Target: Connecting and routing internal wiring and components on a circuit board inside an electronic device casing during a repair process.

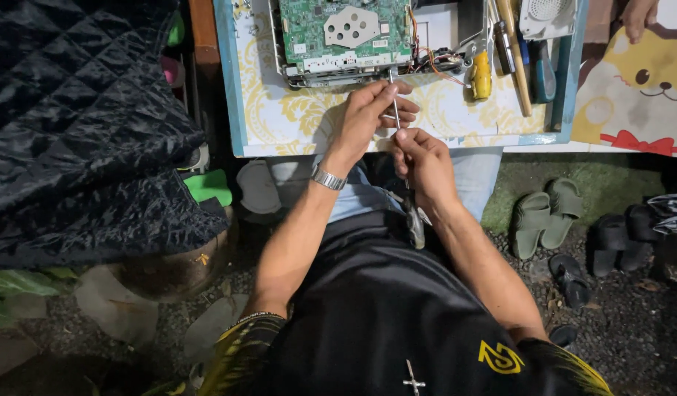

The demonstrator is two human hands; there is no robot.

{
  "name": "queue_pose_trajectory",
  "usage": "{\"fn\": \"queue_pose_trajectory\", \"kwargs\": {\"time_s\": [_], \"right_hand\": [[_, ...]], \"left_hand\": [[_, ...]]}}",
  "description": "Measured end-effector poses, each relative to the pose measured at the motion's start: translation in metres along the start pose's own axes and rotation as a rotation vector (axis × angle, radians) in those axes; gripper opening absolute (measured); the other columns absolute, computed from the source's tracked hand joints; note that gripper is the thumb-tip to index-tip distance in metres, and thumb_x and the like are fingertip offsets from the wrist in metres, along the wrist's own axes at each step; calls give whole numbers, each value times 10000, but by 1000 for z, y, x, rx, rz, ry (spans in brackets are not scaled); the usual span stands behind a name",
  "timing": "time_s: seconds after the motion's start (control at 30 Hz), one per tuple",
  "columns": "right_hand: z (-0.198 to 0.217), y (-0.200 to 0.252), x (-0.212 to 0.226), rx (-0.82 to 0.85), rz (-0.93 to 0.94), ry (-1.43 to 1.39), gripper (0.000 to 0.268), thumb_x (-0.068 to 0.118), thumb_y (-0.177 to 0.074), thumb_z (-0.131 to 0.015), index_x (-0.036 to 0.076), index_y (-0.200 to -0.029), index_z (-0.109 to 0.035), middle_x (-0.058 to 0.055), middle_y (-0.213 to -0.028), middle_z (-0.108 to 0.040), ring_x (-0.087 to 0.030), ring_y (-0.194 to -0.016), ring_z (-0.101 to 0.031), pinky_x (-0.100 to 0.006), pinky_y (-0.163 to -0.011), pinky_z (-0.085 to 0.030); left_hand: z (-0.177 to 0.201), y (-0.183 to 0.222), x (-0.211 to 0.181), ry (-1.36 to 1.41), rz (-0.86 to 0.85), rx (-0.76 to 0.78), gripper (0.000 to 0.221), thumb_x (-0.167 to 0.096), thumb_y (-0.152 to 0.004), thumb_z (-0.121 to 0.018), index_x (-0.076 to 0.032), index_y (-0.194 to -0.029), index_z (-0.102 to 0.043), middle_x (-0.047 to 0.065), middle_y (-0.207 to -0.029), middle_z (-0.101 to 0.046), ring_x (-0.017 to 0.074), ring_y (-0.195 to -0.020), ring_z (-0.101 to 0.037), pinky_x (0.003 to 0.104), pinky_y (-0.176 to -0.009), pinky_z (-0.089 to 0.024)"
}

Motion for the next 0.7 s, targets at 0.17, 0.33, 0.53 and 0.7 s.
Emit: {"fn": "queue_pose_trajectory", "kwargs": {"time_s": [0.17, 0.33, 0.53, 0.7], "right_hand": [[2, 3, 13, 53, -145, -174, 205, 166, -1059, -597, -34, -1016, -608, -34, -677, -441, -62, -464, -408, -199, -430, -353], [29, 21, 32, 23, -91, 150, 183, 129, -1024, -665, -22, -922, -643, -172, -648, -566, -179, -411, -525, -260, -393, -376], [97, 8, 97, -207, 212, 397, 140, 86, -1105, -612, 25, -981, -640, -165, -738, -619, -235, -572, -636, -292, -549, -479], [92, -87, 159, -85, 619, 658, 46, -20, -1175, -567, -28, -1131, -558, -159, -935, -634, -231, -744, -670, -333, -670, -598]], "left_hand": [[4, -3, 10, -35, -31, -47, 295, -260, -994, -662, 10, -1092, -729, 235, -891, -771, 273, -788, -792, 373, -688, -668], [-2, 15, -8, -147, -200, -126, 249, -216, -1008, -698, 13, -1097, -734, 258, -911, -752, 331, -827, -782, 413, -701, -686], [-37, 77, -16, -267, -395, -127, 204, -199, -1029, -655, -24, -1130, -684, 128, -951, -744, 157, -870, -723, 318, -696, -647], [-138, 122, -93, -228, -354, 717, 198, -233, -1122, -598, -171, -1293, -676, 30, -1260, -720, 189, -1134, -730, 307, -1048, -604]]}}
Point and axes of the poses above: each hand's wrist, its own y-axis away from the middle knuckle, its own z-axis out of the back of the hand, x = y × z, the point moved 2 cm from there along -y, towards the middle knuckle
